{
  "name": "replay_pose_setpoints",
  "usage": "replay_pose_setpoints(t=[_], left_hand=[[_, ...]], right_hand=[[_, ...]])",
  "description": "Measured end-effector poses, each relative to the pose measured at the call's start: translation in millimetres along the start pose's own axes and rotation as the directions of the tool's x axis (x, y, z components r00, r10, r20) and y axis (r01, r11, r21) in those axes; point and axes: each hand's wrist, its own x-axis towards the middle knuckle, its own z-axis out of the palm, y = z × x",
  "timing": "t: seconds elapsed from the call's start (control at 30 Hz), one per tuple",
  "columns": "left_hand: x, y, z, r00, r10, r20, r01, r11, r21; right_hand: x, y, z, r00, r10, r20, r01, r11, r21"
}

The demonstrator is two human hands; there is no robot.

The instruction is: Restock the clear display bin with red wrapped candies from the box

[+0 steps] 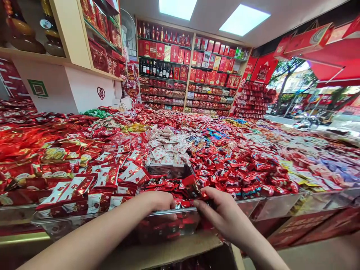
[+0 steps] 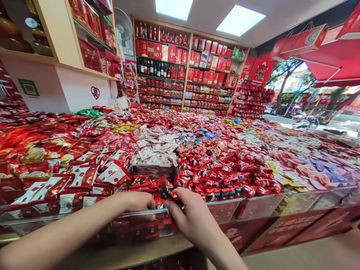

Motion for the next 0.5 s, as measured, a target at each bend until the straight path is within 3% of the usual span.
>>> replay_pose_setpoints(t=[0.13,0.27,0.37,0.5], left_hand=[[-3.8,4.9,-3.5,0.999,0.0,0.041,-0.003,0.998,0.058],[-3.6,8.2,-7.2,0.997,0.056,0.043,-0.059,0.996,0.071],[-2.6,6.6,-9.7,0.987,0.143,0.069,-0.148,0.987,0.058],[-3.7,0.7,-9.1,0.986,0.163,0.015,-0.162,0.986,-0.044]], right_hand=[[9.3,4.7,-5.4,0.999,0.054,0.0,-0.051,0.929,-0.365],[19.1,-8.1,4.3,0.987,0.146,0.068,-0.07,0.768,-0.636],[26.6,-22.3,10.8,0.971,0.213,0.109,-0.058,0.649,-0.759],[32.6,-30.1,17.4,0.976,0.172,0.132,0.01,0.571,-0.821]])
